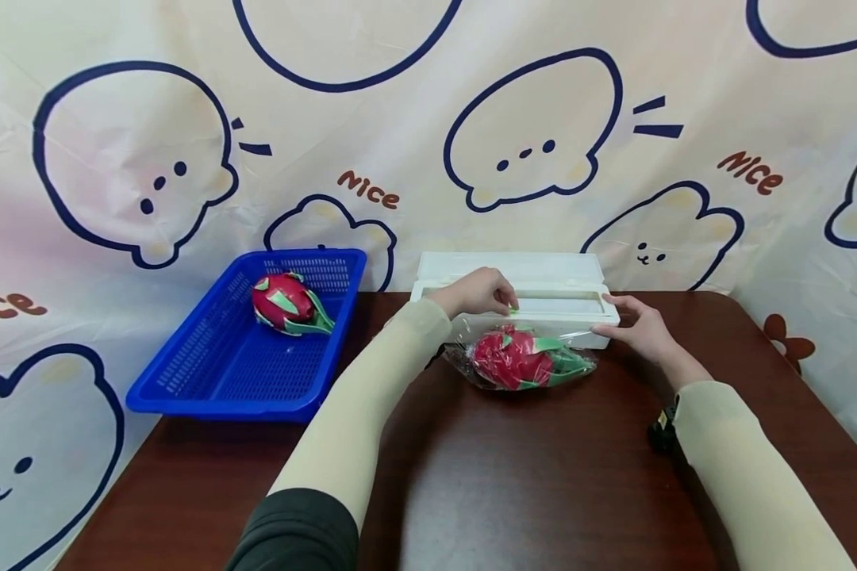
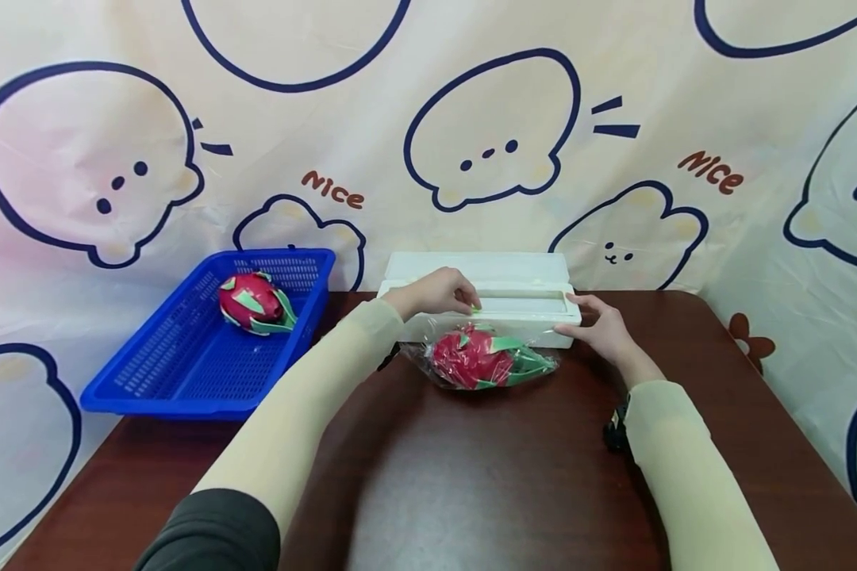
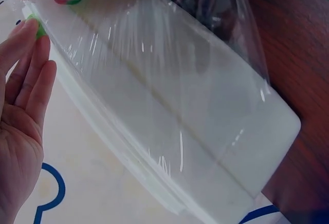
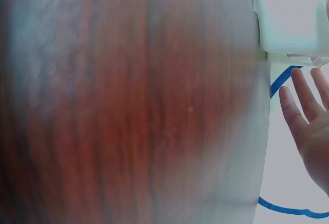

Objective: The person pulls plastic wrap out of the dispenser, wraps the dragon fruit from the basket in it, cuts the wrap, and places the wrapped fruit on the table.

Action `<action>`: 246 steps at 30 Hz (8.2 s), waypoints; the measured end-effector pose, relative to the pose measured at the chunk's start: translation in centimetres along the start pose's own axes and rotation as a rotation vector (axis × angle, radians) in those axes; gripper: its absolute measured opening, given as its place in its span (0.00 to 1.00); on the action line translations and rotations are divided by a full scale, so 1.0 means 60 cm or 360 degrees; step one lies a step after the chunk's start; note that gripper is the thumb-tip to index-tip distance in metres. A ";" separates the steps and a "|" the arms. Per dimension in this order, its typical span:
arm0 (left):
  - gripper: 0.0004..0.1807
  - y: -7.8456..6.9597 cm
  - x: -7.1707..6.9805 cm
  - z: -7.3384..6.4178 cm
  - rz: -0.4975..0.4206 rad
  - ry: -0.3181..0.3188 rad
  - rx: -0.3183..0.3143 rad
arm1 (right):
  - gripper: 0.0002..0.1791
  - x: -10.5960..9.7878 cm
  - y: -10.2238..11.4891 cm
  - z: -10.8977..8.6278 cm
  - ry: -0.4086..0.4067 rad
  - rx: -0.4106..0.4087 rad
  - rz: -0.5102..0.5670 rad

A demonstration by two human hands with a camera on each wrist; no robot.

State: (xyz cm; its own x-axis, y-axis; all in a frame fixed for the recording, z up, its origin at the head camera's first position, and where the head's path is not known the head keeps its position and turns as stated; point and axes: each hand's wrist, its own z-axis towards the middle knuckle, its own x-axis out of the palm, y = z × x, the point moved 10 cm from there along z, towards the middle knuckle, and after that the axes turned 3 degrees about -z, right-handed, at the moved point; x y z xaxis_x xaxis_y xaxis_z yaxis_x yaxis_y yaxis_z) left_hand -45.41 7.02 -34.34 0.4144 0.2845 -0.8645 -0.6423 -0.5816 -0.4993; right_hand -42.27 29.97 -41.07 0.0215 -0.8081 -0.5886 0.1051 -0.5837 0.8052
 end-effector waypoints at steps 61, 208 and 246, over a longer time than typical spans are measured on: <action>0.04 0.130 -0.085 -0.167 0.0130 -0.0030 -0.0400 | 0.46 -0.001 0.006 -0.007 0.0081 0.0020 -0.0085; 0.32 0.010 0.076 -0.192 -0.0729 -0.0437 0.0067 | 0.13 0.134 0.159 -0.082 0.0274 -0.0540 -0.0091; 0.33 0.013 0.080 -0.182 -0.0569 -0.0420 -0.0010 | 0.19 0.102 0.088 -0.117 0.0462 -0.0412 -0.0121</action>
State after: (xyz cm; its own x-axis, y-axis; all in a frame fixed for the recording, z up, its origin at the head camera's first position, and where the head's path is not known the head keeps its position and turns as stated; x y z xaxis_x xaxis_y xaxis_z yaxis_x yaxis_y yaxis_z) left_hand -36.91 -0.37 -38.23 0.4304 0.6530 -0.6232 -0.4844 -0.4155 -0.7699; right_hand -34.60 22.49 -40.91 0.2800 -0.6857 -0.6718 0.3635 -0.5720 0.7353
